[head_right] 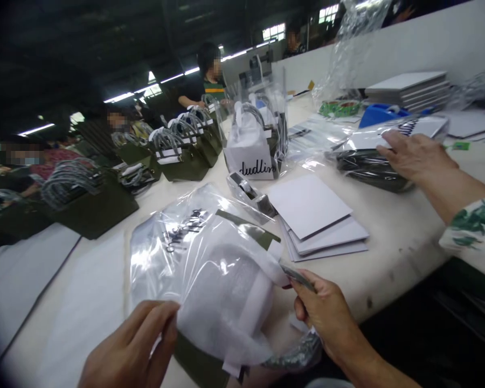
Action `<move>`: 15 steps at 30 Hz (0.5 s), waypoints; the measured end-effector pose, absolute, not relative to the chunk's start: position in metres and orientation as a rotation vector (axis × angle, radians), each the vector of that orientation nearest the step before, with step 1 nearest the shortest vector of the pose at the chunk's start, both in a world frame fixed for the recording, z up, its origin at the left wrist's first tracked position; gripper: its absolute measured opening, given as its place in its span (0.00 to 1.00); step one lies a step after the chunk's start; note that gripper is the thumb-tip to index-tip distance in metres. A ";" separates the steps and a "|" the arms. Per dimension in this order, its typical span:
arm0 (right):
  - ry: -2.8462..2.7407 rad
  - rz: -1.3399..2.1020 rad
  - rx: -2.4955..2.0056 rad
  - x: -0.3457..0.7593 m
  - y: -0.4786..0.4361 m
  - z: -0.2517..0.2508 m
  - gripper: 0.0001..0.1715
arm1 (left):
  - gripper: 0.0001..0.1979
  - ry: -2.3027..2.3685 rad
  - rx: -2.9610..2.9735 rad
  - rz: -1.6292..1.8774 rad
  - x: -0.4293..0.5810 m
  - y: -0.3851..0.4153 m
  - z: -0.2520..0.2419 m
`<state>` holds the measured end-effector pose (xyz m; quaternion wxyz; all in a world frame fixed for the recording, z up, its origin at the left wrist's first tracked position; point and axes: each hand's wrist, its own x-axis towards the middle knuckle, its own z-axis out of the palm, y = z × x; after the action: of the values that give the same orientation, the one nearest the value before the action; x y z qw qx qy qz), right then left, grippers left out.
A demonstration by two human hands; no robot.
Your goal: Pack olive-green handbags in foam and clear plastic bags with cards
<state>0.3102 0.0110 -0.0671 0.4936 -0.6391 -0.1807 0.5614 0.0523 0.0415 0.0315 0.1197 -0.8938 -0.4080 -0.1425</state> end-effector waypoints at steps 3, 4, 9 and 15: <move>-0.484 1.380 -1.523 0.296 0.012 -0.070 0.25 | 0.08 -1.217 -2.536 -0.369 0.067 0.055 0.029; -0.491 1.383 -1.510 0.293 0.013 -0.072 0.25 | 0.08 -1.232 -2.488 -0.340 0.071 0.059 0.028; -0.484 1.365 -1.458 0.282 0.027 -0.074 0.22 | 0.10 -0.989 -2.572 -0.300 0.096 0.067 0.024; -0.320 1.357 -1.296 0.267 0.050 -0.079 0.23 | 0.11 -0.847 -2.576 -0.479 0.095 0.051 0.015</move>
<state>0.2675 0.0495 -0.0785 0.5803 -0.5546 -0.1369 0.5804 0.0946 0.0506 0.0152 0.1930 -0.9179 -0.3017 -0.1706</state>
